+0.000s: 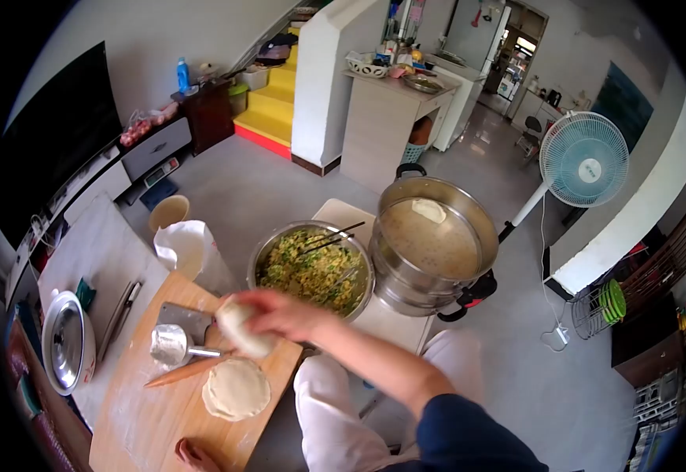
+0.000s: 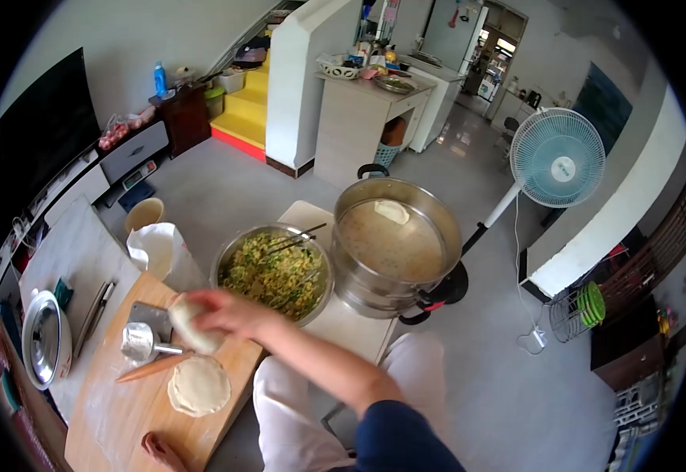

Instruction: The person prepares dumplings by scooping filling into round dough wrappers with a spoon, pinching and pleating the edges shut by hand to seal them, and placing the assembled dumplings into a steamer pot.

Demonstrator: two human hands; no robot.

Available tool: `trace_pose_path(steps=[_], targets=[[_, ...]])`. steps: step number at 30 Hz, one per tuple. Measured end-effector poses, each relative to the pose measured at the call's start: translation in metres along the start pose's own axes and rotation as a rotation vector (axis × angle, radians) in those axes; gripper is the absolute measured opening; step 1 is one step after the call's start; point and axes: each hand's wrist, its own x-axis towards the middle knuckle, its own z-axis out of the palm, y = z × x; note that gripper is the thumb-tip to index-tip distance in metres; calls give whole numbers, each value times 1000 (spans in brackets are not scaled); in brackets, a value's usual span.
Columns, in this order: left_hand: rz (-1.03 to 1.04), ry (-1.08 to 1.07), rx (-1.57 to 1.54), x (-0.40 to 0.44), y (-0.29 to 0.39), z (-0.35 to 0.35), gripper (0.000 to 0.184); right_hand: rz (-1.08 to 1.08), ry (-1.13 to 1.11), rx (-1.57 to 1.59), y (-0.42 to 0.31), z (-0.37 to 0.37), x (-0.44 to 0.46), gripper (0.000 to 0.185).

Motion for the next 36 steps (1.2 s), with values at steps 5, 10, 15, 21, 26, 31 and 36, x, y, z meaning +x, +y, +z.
trace_pose_path(steps=[5,10,15,21,26,31,36], targets=[[23,31,46,2,8,3,23,-96,474,-546,-172,-105,-127,54],[18,39,101,6,24,6,23,-66,877,-1067,-230,-235,-200,52],[4,43,132,6,31,8,23,113,1092,-1381,-224,-293,-198,53],[-1,44,145,4,29,6,23,261,939,-1745,-204,-308,-181,51],[2,48,136,4,23,7,24,403,993,-1820,-203,-314,-171,50],[-81,57,89,7,39,8,25,398,1050,-1929,-195,-309,-163,48],[-176,181,-165,-19,-81,21,18,187,921,-2047,-187,-350,-177,42]])
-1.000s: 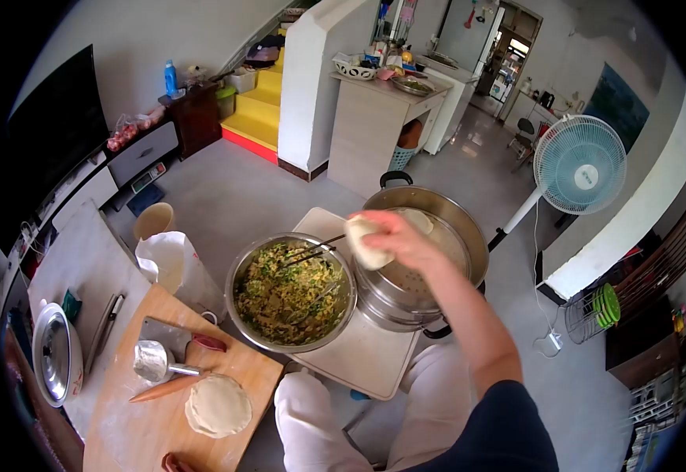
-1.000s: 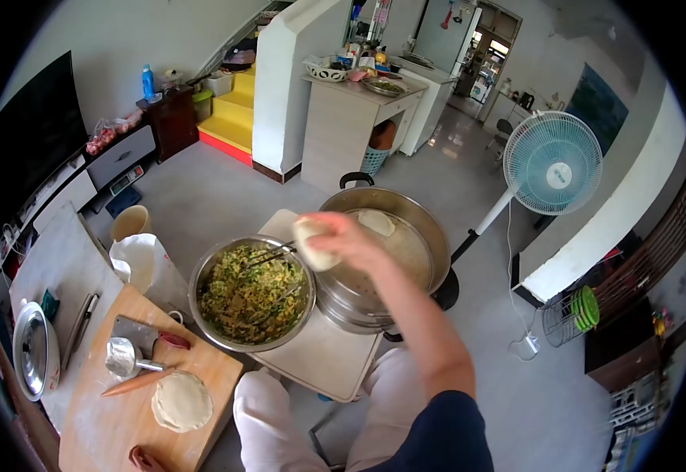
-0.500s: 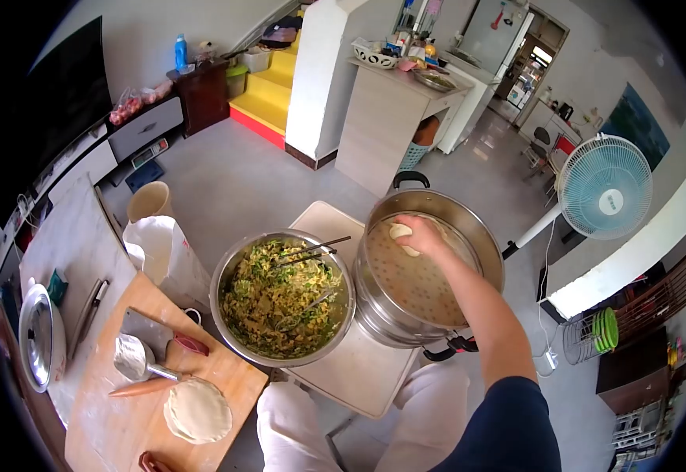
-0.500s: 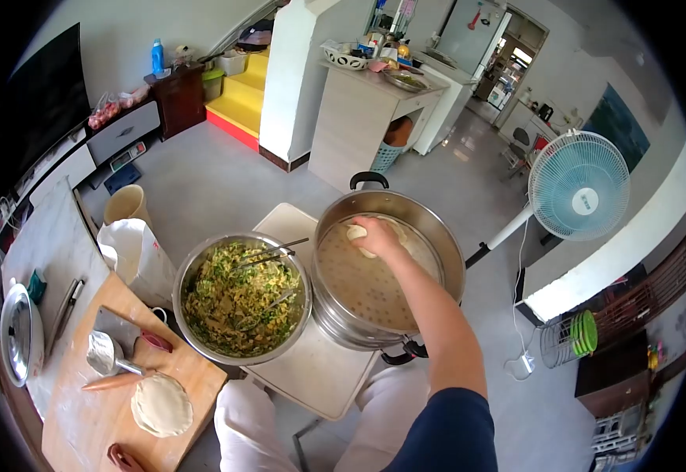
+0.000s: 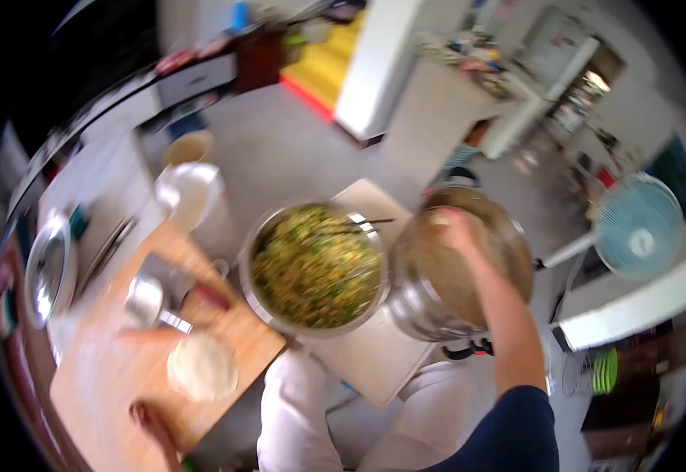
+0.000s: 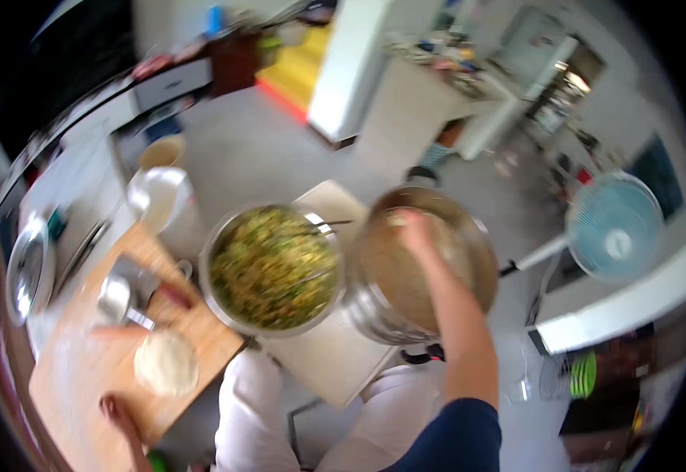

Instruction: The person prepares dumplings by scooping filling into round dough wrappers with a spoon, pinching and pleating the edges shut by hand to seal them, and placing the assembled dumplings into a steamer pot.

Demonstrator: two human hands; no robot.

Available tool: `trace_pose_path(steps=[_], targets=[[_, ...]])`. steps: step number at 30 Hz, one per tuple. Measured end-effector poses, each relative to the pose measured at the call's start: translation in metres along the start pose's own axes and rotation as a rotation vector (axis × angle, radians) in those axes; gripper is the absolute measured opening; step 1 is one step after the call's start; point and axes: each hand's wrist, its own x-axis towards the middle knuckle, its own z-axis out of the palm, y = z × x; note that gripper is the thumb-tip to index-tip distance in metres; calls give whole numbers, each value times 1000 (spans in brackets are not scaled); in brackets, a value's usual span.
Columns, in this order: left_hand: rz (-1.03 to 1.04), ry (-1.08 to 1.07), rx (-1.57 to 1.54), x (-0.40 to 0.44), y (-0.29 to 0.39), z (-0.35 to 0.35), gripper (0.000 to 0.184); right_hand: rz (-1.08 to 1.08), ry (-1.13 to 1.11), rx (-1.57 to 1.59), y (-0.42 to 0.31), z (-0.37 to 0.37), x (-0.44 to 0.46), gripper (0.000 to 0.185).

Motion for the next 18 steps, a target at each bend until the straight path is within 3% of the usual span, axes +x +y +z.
trace_pose_path(steps=[1,2,4,5,6,7,8,9,12,18], targets=[[-10,-56,25,-3,30,-3,13,-87,-38,240,2,7,11,46],[-33,-46,40,-6,55,-2,6,-188,-12,129,9,5,3,48],[-29,-83,190,2,100,2,7,-153,-141,126,20,0,11,58],[-116,20,44,5,117,13,15,-33,-211,-34,-6,-25,11,62],[-49,-17,37,7,78,9,21,-19,-189,-129,-10,-36,10,63],[-246,-38,118,14,108,15,21,-167,-24,-158,8,-32,13,60],[-208,-75,163,19,137,24,22,-206,25,-17,-5,-42,7,55],[-132,-92,193,21,152,31,22,-228,72,115,-21,-58,1,50],[-167,-243,126,25,165,51,19,-268,76,405,-116,-95,-45,41],[-42,-488,94,32,205,113,19,-398,-140,514,-271,-114,-150,33]])
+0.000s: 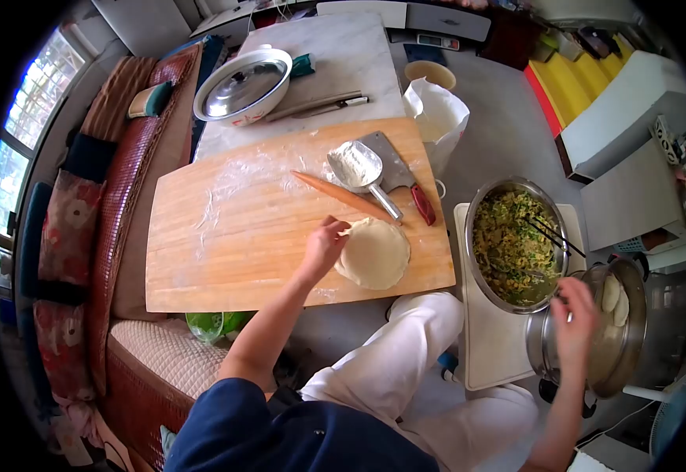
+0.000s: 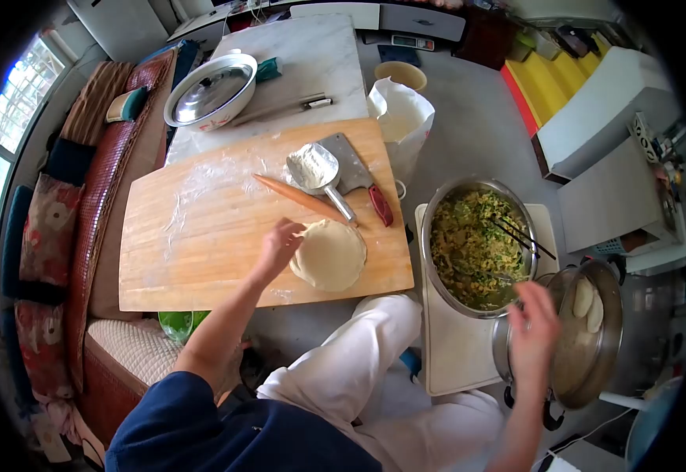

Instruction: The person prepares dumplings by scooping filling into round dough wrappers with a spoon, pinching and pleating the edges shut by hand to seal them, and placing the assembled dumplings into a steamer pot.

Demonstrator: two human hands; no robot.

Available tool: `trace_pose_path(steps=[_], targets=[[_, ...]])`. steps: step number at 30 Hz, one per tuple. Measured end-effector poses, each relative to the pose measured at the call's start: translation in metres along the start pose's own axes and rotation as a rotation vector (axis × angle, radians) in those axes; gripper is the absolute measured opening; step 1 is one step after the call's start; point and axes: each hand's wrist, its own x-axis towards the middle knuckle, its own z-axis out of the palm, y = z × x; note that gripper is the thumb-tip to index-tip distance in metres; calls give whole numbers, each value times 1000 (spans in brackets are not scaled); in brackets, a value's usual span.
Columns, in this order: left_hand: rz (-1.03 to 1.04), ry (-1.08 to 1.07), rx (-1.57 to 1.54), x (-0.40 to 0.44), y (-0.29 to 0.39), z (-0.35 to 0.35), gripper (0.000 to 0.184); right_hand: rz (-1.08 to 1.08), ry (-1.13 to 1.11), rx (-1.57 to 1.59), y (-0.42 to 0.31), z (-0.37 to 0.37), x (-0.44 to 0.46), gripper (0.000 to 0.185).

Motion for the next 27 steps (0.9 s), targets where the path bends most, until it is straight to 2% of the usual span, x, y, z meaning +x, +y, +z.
trace_pose_path(steps=[1,4,10,11,13,15,16,18,19,21,27], targets=[[17,-51,-11,4,7,5,19,-32,-32,10,-13,13,-5,31],[232,-19,219,15,3,24,19,-63,-63,47,-30,47,-22,30],[164,-16,348,19,7,34,12,-34,-97,138,-34,83,-44,30],[122,12,275,20,5,38,6,-16,-105,139,-31,87,-48,30],[87,-20,329,30,-25,57,4,-25,-117,159,-25,97,-50,30],[35,-35,283,26,-11,46,16,-68,-136,157,-21,108,-46,29],[-13,-14,130,34,-36,64,18,-86,-145,182,-21,116,-43,29],[-84,-61,141,42,-45,70,16,-104,-172,248,-32,126,-31,30],[-57,-135,384,35,-16,52,16,-101,-191,286,-41,130,-26,30],[-136,-135,439,41,-17,55,18,-256,-130,319,-50,150,-13,27],[-114,-145,362,34,14,33,23,-363,-163,351,-83,187,9,26]])
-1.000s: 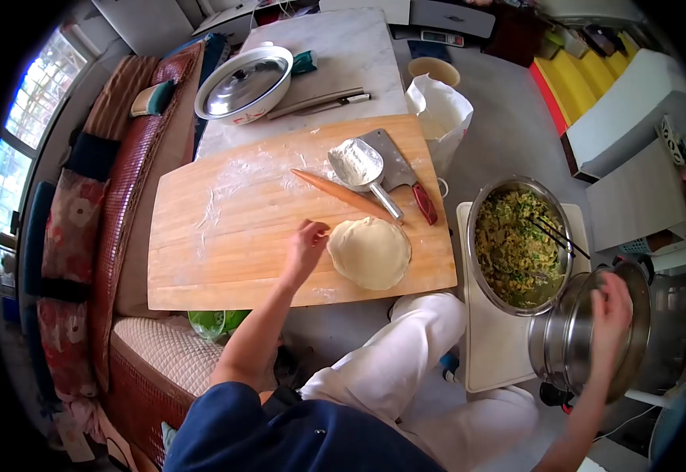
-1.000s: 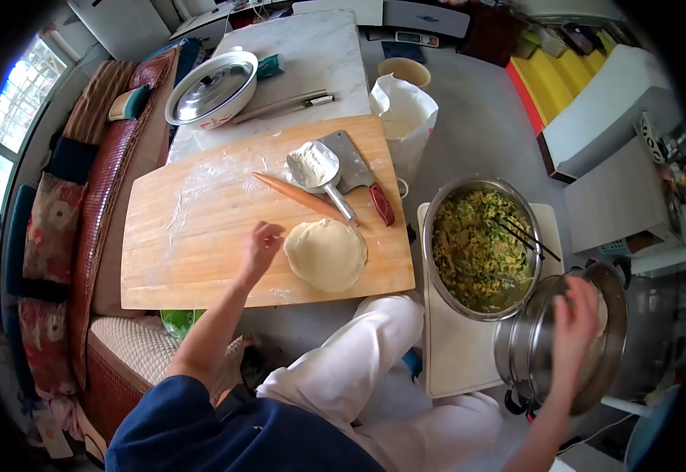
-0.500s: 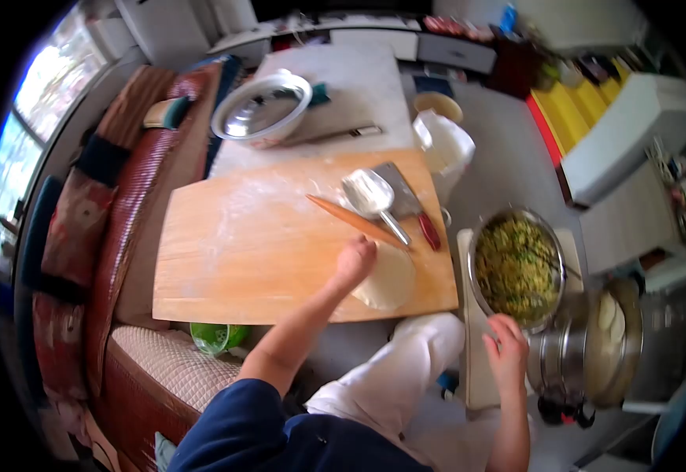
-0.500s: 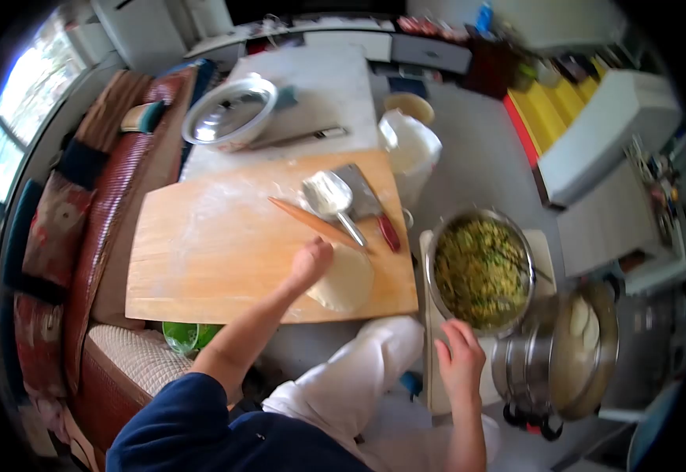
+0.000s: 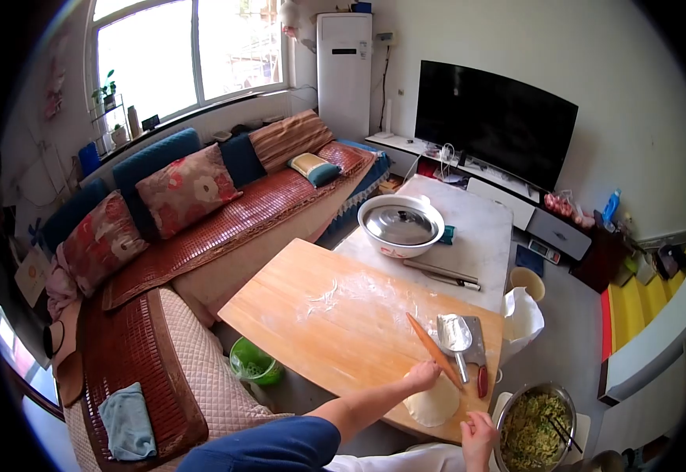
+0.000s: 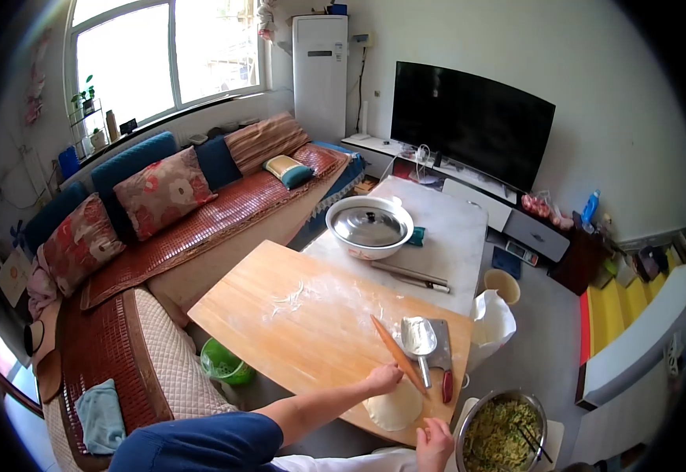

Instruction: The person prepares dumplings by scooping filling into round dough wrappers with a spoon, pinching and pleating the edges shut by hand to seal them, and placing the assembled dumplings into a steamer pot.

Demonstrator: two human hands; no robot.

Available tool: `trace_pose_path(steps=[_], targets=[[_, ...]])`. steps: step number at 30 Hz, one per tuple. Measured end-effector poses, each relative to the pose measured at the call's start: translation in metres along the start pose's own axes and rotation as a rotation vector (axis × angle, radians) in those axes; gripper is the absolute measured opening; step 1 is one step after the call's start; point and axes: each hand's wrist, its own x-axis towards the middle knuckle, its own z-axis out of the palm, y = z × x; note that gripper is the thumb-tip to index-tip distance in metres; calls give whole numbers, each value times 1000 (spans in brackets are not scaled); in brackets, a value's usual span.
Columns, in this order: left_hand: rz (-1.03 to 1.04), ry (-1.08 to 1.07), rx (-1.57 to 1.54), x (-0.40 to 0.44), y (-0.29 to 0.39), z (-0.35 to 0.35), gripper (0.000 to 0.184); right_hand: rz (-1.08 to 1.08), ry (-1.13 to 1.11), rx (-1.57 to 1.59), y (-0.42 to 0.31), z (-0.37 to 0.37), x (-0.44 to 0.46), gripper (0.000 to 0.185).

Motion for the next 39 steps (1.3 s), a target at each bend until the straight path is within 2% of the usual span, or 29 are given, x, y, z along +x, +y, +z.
trace_pose_path(steps=[2,3,6,9,11,15,17,21,26,30,33,34,35,36,38,39], targets=[[23,-15,18,-4,3,0,26,7,-6,10,0,9,6,26],[82,128,-40,1,-7,18,10,4,-7,17,-3,13,8,26],[111,239,-43,-4,-5,25,11,22,-12,37,-1,21,12,26],[112,97,-66,-9,0,9,21,76,-17,95,8,33,15,27],[78,68,-9,-6,-3,13,19,67,-23,77,21,42,16,27],[30,8,37,2,-6,16,20,209,13,283,50,68,13,25],[43,18,-18,-3,-4,10,18,255,15,352,62,76,11,23],[88,127,-58,-6,-8,18,17,492,16,588,56,79,9,18],[90,46,-83,-3,-5,16,17,620,74,796,76,98,0,16],[38,-19,-45,-10,12,9,16,766,236,1003,80,108,0,28],[187,-41,-140,-15,31,4,20,858,338,1059,71,112,0,45],[217,-52,-271,-35,59,-24,19,888,373,1092,59,111,-1,51],[241,-74,-248,-38,73,-24,19,918,409,1126,47,108,0,57],[265,-97,-225,-41,86,-24,19,820,378,1277,41,106,1,56],[442,-125,-367,-70,121,-57,19,610,310,1565,53,110,0,55],[409,-124,-303,-74,131,-45,19,433,174,1774,98,127,-6,56]])
